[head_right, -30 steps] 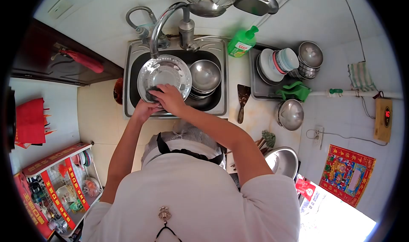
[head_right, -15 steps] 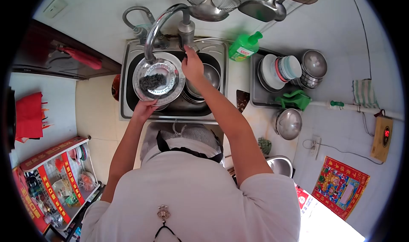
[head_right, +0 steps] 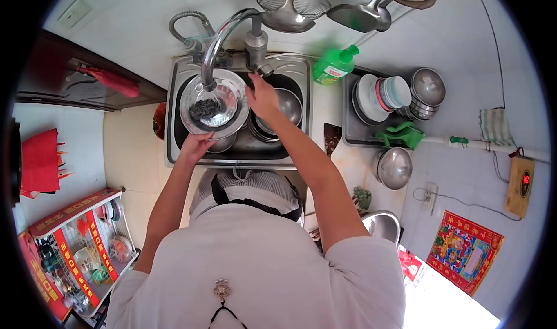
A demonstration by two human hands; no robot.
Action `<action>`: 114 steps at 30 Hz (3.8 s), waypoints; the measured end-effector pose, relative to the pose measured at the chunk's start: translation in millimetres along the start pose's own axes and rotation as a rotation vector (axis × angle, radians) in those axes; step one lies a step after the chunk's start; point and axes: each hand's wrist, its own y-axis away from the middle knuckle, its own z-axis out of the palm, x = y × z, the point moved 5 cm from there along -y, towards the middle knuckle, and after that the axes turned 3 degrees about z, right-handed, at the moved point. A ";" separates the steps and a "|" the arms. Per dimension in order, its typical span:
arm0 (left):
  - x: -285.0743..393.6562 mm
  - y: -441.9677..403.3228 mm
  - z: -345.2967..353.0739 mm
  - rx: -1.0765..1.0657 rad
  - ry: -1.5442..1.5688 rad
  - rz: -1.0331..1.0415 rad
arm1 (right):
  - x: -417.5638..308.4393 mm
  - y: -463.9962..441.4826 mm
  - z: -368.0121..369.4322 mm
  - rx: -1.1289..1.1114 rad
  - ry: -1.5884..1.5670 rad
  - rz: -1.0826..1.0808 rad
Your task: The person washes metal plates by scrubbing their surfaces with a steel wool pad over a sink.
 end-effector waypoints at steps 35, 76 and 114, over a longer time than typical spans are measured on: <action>-10.3 39.7 -36.4 0.098 0.020 0.053 | 5.2 3.6 26.6 -0.153 -1.475 0.632; 58.4 -1.9 -41.7 -0.019 -0.298 -0.059 | -55.4 72.4 113.6 -0.026 0.320 -0.032; 91.0 0.0 -13.6 -0.305 0.079 -0.265 | -146.1 92.0 85.1 -0.320 -0.035 -0.178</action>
